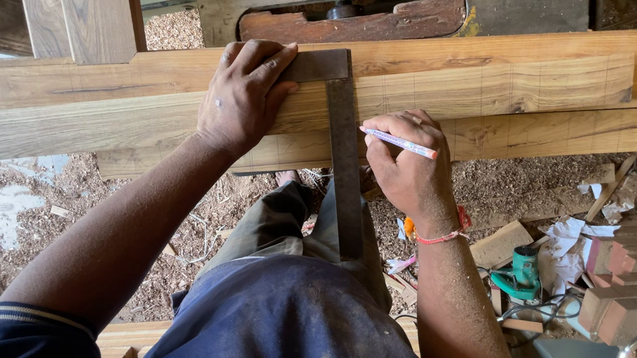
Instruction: The person uses a square tool and a pencil to mark lines on wood pieces, handling and aligning the wood to ensure precision.
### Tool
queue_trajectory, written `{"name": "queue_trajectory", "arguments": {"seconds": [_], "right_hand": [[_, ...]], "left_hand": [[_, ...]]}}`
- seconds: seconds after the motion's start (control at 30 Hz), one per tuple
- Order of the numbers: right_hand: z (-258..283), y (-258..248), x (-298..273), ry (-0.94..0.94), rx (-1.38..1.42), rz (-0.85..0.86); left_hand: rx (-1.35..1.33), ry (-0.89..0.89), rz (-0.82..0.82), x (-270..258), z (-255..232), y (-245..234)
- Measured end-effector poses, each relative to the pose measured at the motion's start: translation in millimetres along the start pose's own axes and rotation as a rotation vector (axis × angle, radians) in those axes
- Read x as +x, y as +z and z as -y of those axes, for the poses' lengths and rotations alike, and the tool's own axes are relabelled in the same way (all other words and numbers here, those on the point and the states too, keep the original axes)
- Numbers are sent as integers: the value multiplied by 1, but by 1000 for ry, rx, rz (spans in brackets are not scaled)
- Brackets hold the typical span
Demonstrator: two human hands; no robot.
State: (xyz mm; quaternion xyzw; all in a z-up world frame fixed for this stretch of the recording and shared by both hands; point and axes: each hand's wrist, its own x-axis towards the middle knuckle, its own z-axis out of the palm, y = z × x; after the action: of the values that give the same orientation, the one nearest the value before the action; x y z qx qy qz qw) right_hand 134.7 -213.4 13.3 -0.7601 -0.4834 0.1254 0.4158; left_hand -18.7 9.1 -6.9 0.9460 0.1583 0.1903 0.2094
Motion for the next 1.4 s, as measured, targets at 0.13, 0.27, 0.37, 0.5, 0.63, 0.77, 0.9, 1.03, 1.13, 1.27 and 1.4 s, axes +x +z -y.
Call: {"name": "queue_trajectory", "arguments": {"seconds": [0.13, 0.27, 0.37, 0.5, 0.63, 0.77, 0.9, 1.03, 1.13, 1.27, 1.4], "right_hand": [[1, 0, 0, -18, 1, -4], [2, 0, 0, -51, -10, -22], [2, 0, 0, -37, -12, -12], [3, 1, 1, -37, -3, -19], [2, 1, 0, -30, -4, -19], [2, 1, 0, -15, 5, -16], [2, 0, 0, -20, -16, -20], [3, 0, 0, -13, -29, -16], [2, 1, 1, -21, -26, -13], [0, 5, 2, -31, -58, -11], [-4, 14, 11, -57, -158, -59]], "left_hand": [[-6, 19, -20, 0, 1, 0], [1, 8, -18, 0, 0, 1], [2, 6, -13, 0, 0, 1], [8, 2, -11, 0, 0, 1], [-10, 1, -7, 1, 0, 1], [-12, -5, -1, 1, 0, 1], [-19, -10, -3, 1, -1, 0], [-9, 2, -10, 1, 0, 1], [-12, -1, -4, 1, 0, 1], [1, 7, -12, 1, 1, 1], [2, 11, -17, 0, 1, 2]]}}
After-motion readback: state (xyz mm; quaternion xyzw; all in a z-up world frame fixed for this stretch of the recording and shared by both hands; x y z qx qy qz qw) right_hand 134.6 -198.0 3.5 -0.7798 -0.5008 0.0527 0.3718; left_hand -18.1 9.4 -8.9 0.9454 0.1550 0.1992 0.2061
